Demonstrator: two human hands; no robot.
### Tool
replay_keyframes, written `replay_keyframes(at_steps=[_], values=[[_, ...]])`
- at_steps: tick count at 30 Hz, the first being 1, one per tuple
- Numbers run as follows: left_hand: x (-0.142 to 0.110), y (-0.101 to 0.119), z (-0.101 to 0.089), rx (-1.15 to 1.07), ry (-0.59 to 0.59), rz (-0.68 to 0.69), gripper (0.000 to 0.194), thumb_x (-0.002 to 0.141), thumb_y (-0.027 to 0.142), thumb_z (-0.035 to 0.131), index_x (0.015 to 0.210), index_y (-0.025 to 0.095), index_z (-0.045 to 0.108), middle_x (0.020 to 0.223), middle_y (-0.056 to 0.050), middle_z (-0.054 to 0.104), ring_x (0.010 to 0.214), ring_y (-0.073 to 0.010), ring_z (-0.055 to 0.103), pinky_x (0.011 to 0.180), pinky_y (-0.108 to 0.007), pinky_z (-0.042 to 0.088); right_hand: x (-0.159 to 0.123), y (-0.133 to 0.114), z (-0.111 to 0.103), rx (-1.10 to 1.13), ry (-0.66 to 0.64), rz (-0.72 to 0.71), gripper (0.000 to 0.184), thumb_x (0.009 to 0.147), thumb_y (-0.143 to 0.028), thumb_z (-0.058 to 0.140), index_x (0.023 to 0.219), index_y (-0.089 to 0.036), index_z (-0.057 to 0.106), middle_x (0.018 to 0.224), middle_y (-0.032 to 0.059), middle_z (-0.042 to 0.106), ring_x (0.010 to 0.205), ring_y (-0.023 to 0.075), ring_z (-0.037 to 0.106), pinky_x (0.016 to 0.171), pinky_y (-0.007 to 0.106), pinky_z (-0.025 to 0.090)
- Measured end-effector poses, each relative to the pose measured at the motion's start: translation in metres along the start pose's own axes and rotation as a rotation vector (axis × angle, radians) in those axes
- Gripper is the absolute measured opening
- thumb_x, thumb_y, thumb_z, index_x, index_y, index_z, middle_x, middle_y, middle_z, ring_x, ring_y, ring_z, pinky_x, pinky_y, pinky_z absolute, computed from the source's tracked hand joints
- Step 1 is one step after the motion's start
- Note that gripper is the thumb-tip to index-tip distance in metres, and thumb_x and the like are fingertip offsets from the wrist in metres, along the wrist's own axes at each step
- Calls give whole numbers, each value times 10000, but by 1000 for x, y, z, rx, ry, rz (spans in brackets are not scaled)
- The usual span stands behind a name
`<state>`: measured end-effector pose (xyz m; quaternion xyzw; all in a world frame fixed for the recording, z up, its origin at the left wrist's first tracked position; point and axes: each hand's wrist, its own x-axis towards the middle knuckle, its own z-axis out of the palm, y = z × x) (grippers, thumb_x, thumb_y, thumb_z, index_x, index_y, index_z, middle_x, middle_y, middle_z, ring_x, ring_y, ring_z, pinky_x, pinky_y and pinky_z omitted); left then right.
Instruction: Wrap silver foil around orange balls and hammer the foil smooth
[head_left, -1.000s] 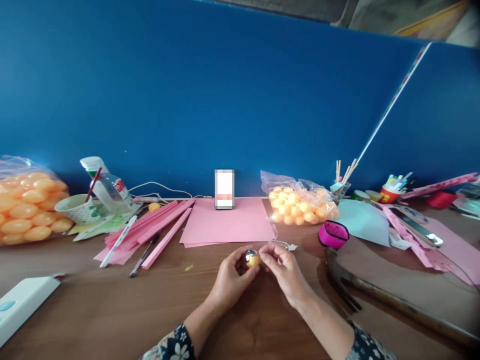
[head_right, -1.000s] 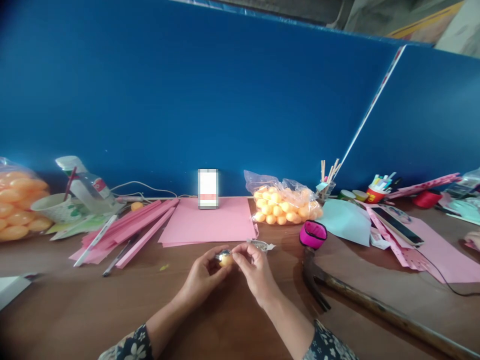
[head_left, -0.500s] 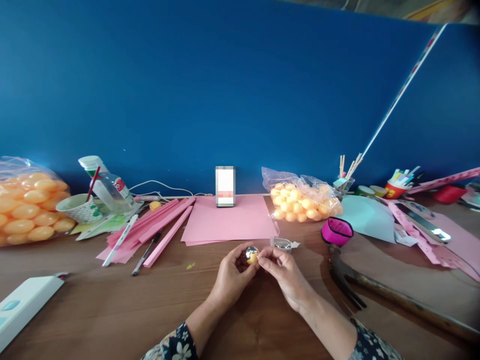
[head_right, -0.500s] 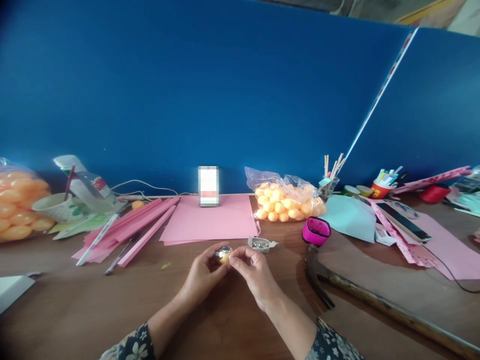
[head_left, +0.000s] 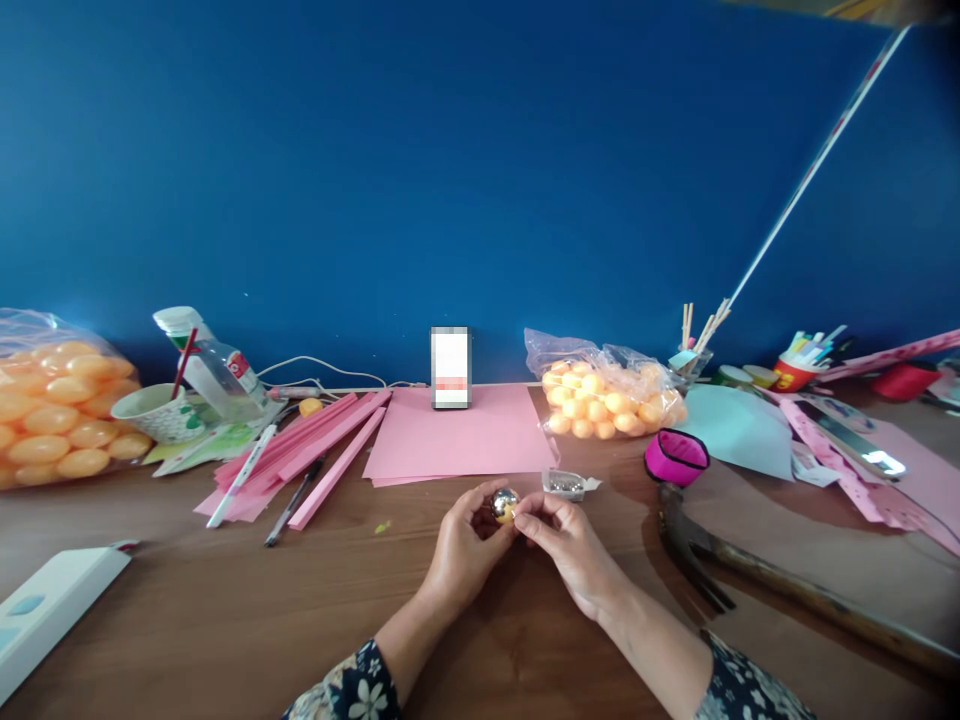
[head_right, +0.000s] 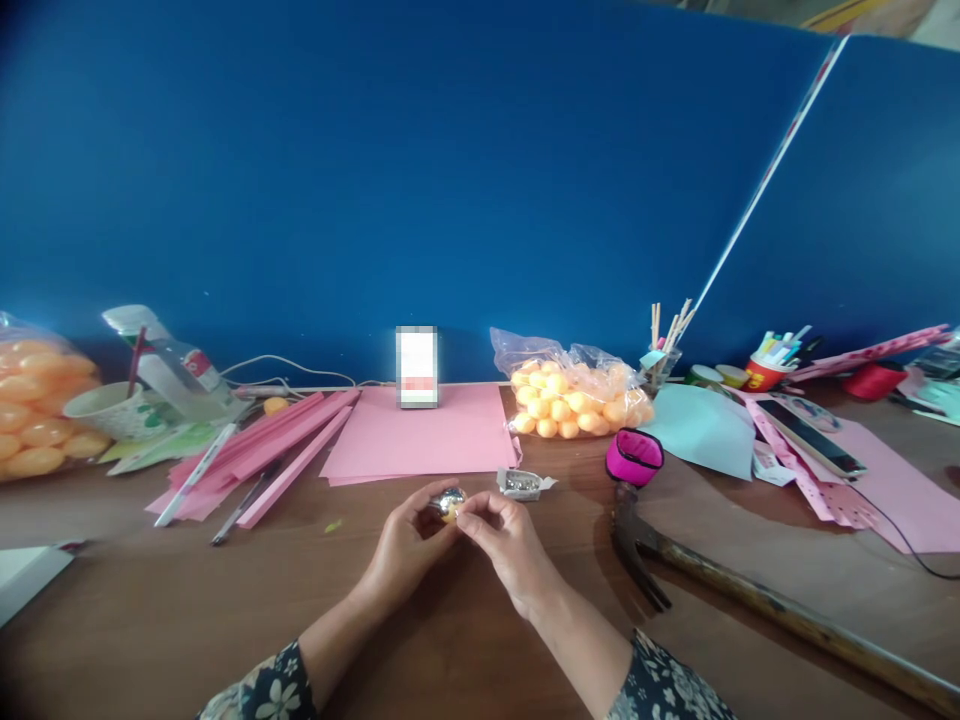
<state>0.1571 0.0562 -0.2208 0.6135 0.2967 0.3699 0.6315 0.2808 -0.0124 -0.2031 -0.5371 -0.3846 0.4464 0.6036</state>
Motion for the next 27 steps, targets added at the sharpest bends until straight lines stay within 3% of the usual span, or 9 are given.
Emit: replay_keyframes(at_steps=[27], values=[[0,-5,-1,82,19,17,444,699,250,658,1121,185,537,997,-92,652,878,-221,633,776,-356,515,0,-1,1,2,17,63,159,714,-316,676,745,-166,632,686,-15,590,637,98,477,619,228,388]])
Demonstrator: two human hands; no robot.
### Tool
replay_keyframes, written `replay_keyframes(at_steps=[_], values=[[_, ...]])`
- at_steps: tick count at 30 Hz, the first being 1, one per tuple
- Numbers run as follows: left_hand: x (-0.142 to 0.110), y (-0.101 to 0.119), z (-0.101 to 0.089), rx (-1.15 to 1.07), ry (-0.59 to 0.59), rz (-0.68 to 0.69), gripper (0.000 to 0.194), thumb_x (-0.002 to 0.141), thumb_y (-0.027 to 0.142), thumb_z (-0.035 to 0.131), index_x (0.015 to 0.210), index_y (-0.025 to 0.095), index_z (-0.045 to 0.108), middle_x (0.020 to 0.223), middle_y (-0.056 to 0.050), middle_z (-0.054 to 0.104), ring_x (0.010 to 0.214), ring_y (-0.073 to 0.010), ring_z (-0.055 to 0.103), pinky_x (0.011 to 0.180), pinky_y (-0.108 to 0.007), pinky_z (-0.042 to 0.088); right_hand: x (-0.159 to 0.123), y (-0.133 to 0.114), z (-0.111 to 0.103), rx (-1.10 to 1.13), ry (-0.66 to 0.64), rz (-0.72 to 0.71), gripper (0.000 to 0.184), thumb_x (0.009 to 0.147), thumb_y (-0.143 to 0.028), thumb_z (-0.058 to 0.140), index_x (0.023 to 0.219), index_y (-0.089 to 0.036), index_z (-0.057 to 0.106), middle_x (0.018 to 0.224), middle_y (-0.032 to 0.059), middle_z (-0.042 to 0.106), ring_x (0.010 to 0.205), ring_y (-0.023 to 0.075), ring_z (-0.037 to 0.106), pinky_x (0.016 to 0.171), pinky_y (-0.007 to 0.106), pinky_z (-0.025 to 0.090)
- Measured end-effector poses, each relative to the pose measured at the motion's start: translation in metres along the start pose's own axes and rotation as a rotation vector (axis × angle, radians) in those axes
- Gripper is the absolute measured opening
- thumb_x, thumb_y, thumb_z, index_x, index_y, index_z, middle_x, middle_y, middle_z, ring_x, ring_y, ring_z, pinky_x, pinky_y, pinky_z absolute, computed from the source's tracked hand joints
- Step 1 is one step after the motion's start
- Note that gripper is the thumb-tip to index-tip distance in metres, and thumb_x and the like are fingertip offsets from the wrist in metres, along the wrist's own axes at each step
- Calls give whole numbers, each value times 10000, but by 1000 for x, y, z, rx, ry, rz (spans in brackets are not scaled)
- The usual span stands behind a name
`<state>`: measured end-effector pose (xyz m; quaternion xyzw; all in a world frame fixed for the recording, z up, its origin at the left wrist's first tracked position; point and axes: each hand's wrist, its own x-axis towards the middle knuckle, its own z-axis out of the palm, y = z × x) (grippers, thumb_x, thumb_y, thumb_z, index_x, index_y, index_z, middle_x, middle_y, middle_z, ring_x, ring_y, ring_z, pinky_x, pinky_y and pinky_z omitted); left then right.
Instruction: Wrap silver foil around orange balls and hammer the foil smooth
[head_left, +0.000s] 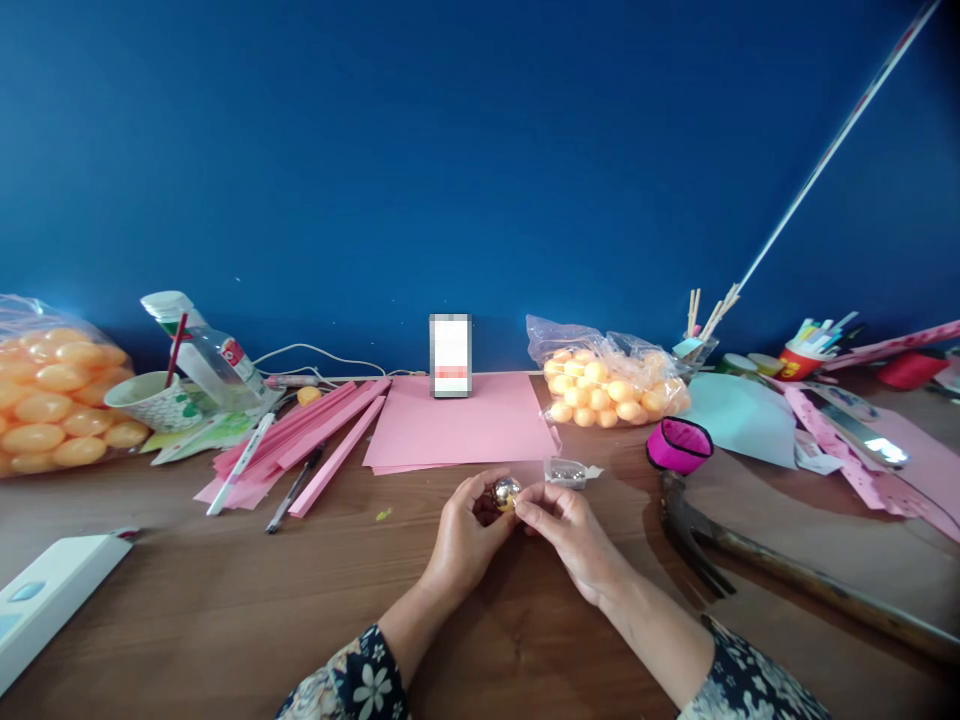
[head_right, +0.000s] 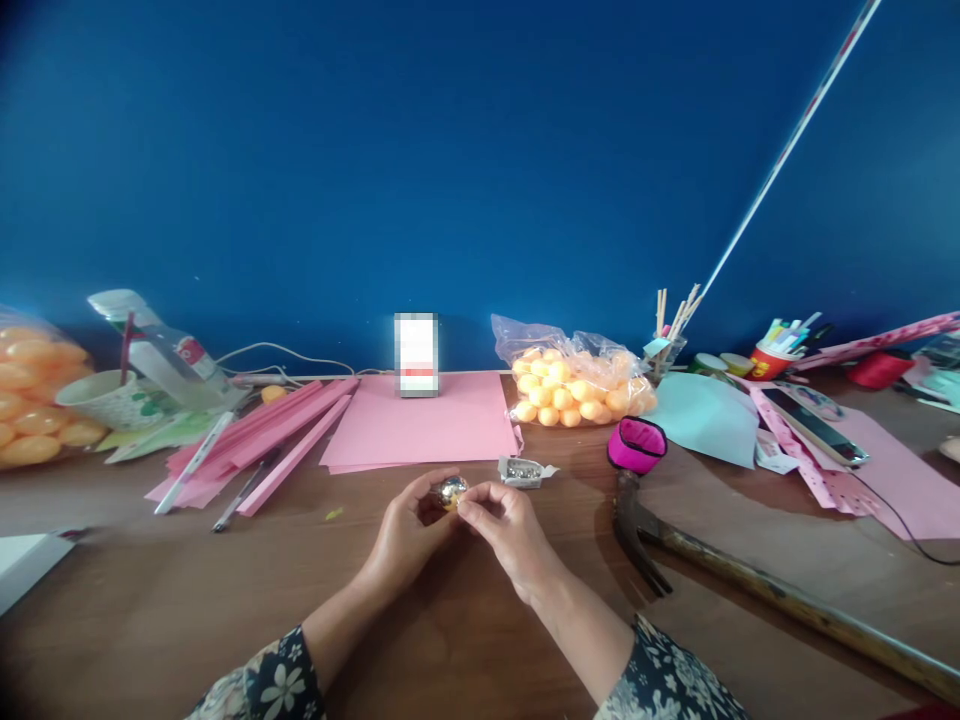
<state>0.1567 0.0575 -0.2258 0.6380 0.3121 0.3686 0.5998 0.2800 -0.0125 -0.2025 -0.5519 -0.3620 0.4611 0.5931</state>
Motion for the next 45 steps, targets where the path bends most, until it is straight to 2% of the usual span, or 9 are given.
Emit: replay_keyframes(at_steps=[21,40,45], values=[[0,-1,0,-13,15,-8,448,681,243,670,1110,179,556,963,-81,656,859,-211,635,770,-347,514,-3,-8,5,-9,57,36,253,632,-381,720,707,-154,640,676,3,605,640,121,508,614,258,421],[0,3,1,-16,30,-19,449,671,254,682,1094,169,559,931,-78,656,854,-211,632,761,-345,513,-3,-6,4,-30,61,46,253,643,-384,714,703,-153,630,678,4,598,648,125,525,614,254,444],[-1,2,1,-9,36,-14,455,670,253,682,1102,173,562,940,-80,655,860,-215,632,758,-342,515,-1,-3,1,-53,25,28,267,671,-411,688,718,-154,633,679,9,600,653,131,529,616,260,452]])
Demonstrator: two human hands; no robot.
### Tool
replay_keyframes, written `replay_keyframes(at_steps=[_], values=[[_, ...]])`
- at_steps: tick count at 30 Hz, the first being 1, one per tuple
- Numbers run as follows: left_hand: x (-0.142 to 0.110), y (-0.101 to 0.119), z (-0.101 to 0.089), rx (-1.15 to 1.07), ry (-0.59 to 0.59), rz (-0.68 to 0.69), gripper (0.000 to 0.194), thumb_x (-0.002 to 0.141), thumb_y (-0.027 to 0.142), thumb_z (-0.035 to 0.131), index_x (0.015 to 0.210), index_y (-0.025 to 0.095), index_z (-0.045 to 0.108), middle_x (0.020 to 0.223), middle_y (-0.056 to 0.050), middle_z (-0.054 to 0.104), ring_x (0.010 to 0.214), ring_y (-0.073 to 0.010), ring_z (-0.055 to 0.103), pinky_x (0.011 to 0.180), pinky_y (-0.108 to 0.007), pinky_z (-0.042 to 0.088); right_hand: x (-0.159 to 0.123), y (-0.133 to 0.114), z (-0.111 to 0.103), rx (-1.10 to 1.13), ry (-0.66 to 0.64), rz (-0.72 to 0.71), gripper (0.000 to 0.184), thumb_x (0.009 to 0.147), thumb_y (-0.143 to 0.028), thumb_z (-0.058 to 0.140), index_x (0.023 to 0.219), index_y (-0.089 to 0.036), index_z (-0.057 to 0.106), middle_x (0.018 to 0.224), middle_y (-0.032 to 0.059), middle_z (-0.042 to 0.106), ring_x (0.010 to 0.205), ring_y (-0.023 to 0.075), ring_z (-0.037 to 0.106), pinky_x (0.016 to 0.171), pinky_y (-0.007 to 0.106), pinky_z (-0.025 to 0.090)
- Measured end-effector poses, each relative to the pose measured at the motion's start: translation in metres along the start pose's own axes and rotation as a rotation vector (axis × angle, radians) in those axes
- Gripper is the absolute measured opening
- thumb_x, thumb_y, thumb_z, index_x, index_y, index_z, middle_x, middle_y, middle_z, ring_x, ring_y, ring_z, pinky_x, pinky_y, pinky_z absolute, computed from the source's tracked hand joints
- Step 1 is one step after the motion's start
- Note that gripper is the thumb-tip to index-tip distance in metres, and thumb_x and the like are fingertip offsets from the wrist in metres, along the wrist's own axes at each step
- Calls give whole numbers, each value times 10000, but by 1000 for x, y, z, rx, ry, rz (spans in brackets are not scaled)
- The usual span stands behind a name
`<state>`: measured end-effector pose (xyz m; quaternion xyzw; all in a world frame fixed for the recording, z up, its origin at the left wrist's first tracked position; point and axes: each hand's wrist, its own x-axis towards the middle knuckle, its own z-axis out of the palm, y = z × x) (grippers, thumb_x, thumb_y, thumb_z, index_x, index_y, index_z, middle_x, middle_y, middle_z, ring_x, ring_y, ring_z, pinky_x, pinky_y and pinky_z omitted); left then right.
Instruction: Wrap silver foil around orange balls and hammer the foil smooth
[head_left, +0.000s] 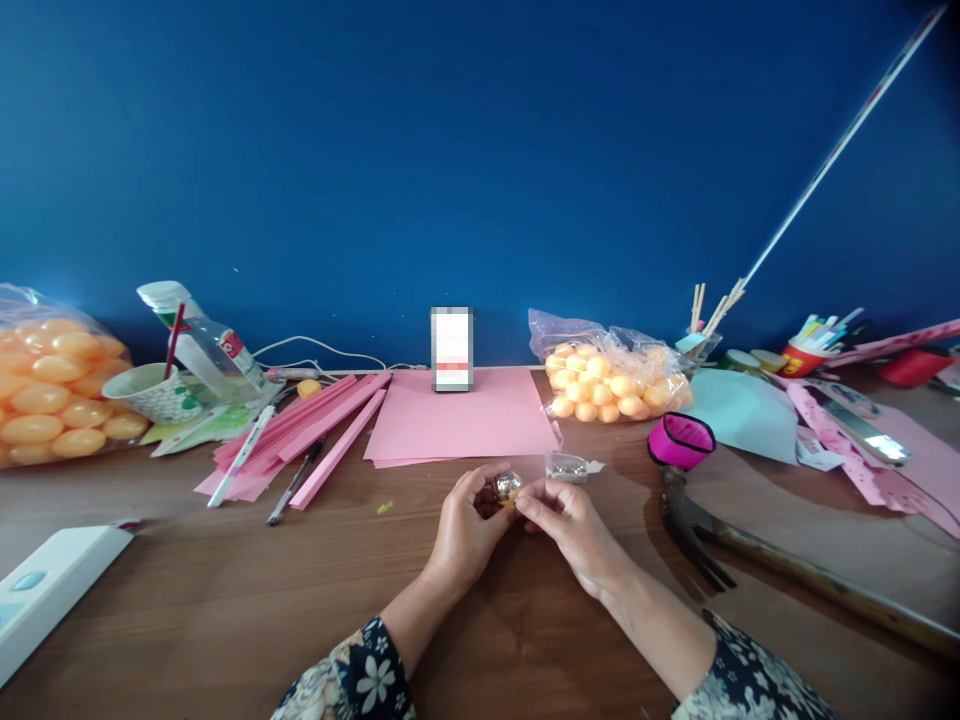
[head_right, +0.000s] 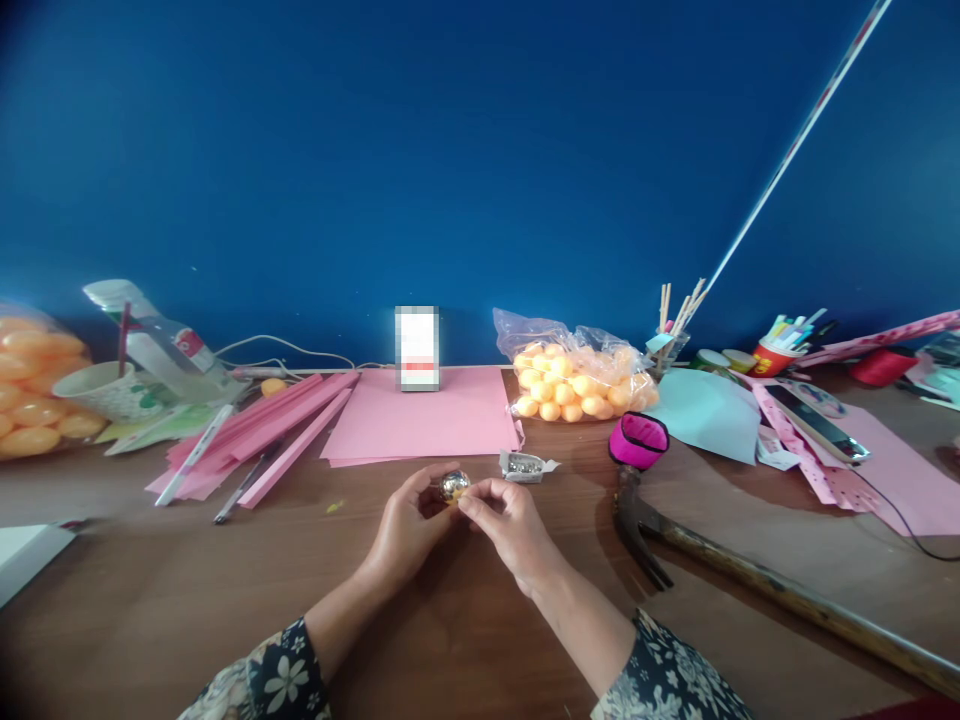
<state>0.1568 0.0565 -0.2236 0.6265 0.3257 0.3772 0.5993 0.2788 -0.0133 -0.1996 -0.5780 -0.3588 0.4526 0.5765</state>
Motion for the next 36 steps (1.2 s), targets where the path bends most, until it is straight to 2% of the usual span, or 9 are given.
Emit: replay_keyframes(at_steps=[10,36], values=[[0,-1,0,14,-6,1,450,681,262,674,1107,185,553,962,-79,655,849,-208,635,757,-341,513,0,2,-1,-36,-9,-60,243,714,-402,656,724,-160,629,682,0,590,649,127,510,623,262,431],[0,-2,-1,53,-5,20,435,689,263,668,1100,183,553,980,-89,643,859,-214,628,753,-343,510,0,4,-2,-49,-17,-45,233,728,-384,648,736,-152,626,683,5,584,657,129,509,634,264,435]])
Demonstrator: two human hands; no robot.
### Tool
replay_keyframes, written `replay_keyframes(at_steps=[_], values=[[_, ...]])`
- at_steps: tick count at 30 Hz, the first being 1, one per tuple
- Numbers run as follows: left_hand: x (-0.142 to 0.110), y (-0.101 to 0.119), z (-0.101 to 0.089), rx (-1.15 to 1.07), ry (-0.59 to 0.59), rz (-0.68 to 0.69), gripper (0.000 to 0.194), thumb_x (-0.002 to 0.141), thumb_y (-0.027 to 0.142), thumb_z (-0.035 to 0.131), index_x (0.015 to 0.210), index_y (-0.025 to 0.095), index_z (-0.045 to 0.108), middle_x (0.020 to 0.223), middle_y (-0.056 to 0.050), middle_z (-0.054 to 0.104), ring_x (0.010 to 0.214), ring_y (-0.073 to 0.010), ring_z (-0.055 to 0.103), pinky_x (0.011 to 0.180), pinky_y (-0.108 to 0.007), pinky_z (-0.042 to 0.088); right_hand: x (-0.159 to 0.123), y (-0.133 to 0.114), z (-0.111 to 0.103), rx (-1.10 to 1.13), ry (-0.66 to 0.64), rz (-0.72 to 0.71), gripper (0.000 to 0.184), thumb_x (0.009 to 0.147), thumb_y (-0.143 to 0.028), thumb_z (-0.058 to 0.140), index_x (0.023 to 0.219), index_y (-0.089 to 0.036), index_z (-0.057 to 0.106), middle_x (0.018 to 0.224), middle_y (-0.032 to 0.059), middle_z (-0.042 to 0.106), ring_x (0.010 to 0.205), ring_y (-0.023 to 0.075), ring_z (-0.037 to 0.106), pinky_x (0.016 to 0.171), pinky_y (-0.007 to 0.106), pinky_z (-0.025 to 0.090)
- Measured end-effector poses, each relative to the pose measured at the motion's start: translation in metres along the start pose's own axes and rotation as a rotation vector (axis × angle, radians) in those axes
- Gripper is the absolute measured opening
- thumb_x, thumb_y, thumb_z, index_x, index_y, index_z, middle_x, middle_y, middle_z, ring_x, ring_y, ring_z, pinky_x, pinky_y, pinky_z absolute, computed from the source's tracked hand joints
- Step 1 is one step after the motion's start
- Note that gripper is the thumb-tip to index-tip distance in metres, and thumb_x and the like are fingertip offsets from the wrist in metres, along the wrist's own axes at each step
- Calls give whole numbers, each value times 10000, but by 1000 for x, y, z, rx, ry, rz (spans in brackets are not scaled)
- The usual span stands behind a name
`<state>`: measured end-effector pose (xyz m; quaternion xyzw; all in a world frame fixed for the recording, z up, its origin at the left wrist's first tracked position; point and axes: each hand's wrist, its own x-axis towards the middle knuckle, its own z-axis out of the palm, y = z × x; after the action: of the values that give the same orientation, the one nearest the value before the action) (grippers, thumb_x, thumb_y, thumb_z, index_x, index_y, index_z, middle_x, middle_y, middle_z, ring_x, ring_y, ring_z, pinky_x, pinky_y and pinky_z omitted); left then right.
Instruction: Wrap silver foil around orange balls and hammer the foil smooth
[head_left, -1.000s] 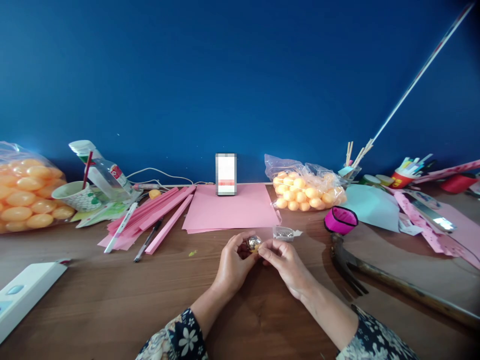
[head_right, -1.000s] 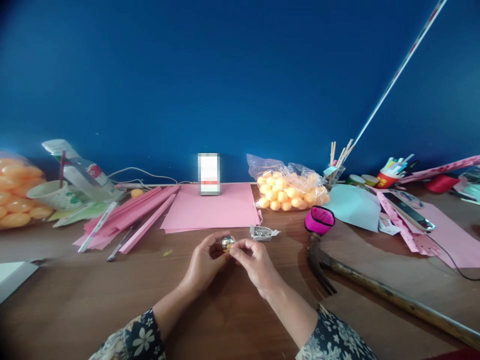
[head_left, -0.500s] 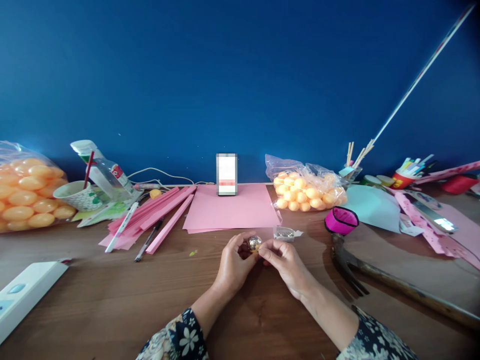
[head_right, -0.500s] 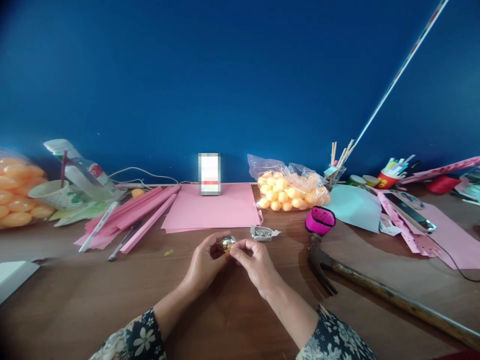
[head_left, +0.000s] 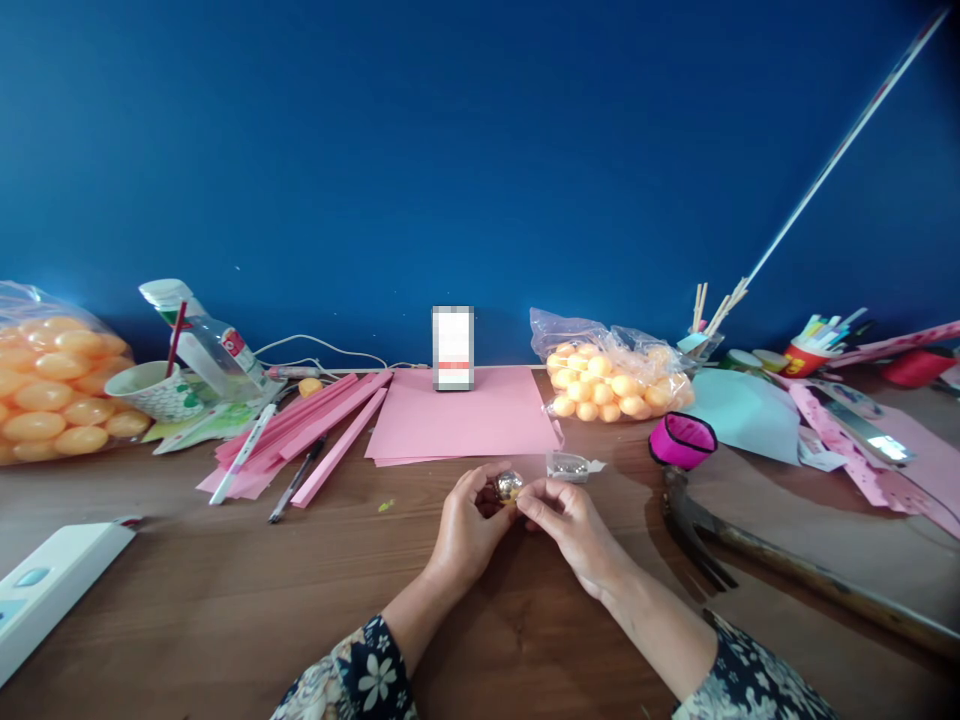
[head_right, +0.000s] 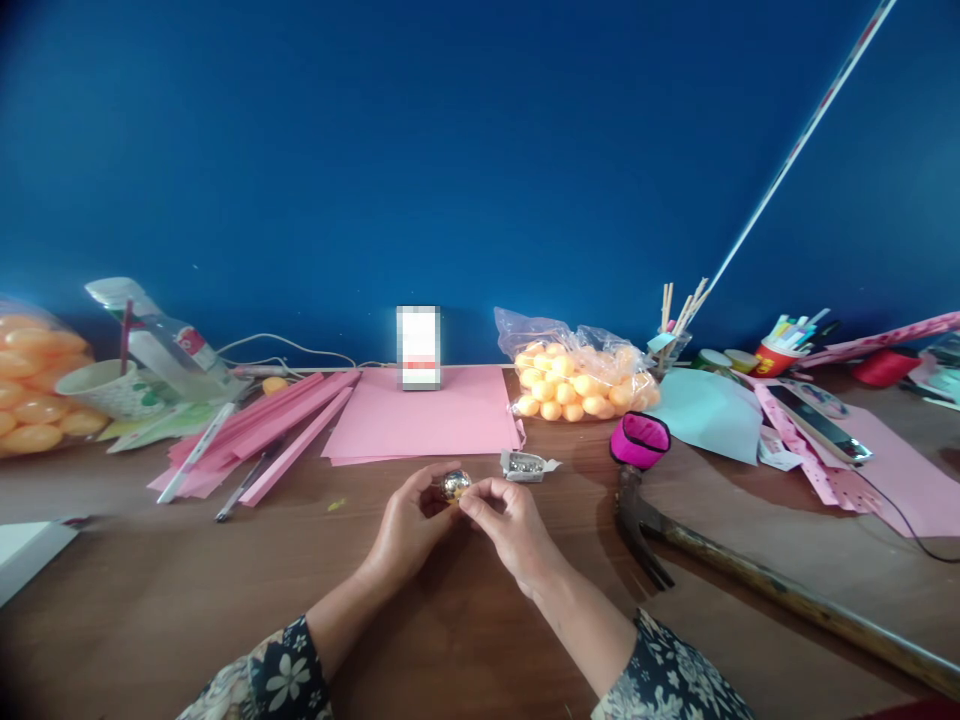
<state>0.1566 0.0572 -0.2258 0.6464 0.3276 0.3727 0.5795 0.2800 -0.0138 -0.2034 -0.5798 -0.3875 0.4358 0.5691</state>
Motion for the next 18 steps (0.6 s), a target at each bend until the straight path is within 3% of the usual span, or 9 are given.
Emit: replay_keyframes(at_steps=[18], values=[[0,-4,0,40,6,19,417,694,232,657,1098,203,558,991,-78,638,871,-212,625,756,-346,508,1,1,1,14,-4,31,216,721,-358,659,732,-145,626,682,4,589,654,119,509,621,257,443]])
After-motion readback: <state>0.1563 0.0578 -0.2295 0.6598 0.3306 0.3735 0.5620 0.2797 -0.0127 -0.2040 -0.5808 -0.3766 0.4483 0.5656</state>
